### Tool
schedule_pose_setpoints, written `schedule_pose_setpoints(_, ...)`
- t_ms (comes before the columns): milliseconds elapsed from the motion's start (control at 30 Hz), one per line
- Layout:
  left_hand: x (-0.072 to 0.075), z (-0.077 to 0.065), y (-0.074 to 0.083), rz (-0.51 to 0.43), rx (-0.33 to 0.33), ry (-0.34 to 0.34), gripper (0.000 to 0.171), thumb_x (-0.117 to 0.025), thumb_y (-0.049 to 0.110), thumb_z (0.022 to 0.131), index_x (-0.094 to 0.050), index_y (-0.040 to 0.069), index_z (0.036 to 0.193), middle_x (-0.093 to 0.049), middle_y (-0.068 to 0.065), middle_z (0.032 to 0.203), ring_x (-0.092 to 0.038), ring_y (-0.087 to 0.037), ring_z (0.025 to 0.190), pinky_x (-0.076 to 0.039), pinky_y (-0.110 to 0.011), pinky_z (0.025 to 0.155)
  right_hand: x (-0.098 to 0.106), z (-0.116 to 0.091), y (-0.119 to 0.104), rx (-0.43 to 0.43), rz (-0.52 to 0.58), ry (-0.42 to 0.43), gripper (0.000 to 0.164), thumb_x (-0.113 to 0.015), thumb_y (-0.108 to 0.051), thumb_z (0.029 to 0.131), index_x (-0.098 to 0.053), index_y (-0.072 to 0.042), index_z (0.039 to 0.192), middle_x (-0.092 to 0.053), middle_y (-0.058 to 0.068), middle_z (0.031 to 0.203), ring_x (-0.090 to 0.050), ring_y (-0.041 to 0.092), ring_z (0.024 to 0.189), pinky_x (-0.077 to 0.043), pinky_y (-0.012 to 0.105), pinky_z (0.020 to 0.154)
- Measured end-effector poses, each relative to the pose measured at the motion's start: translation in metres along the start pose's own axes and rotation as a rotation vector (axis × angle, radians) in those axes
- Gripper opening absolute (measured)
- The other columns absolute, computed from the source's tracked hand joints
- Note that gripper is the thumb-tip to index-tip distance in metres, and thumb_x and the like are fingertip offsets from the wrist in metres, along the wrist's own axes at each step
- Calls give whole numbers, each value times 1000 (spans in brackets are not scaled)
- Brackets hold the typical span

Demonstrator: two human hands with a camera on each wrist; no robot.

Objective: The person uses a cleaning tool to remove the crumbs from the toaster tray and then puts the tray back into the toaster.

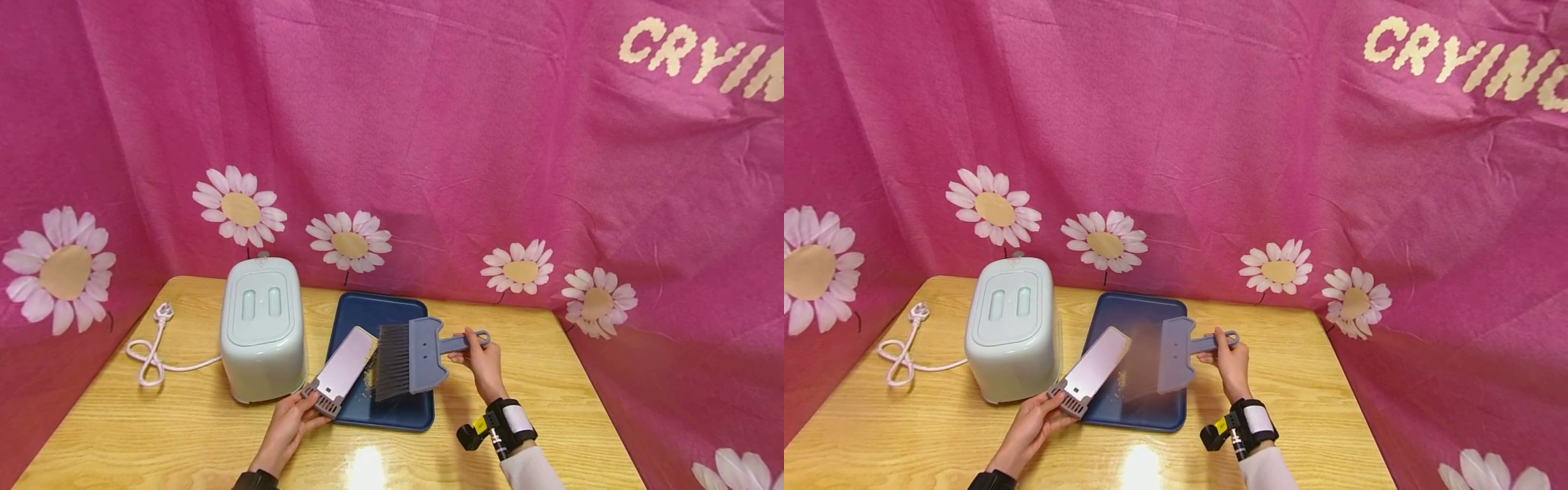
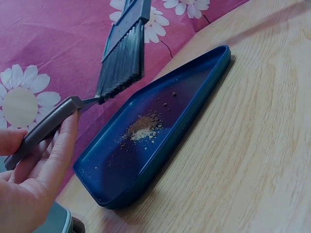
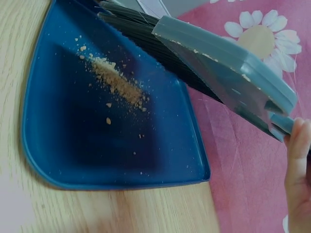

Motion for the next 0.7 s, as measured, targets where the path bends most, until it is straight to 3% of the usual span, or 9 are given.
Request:
schedule_pose_setpoints(500,1,1,-1,-6,12,9,44,-39,3,102,-27,-26,133,-36,-43,135,-58,-29,104,-54,-44,84,10,-6,-2,14,-90,-22,48,-44,-25,103,-54,21,114,-68,8,71,-63,6,54,-55,20,57)
schedule_pose_setpoints(700,3,1,0,-11,5,12,44,-39,2,102,-27,-26,133,-40,-42,132,-60,-27,100,-53,-46,83,9,-2,-10,57,-102,-6,50,-44,-29,103,-59,18,111,-67,1,67,-61,5,54,-54,19,56)
Point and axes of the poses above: each hand's wrist, its own z-axis towards the middle knuckle, its own x-axis out of the back of the hand, y = z × x, the point moved 7 cm from there along z, towards the middle knuckle
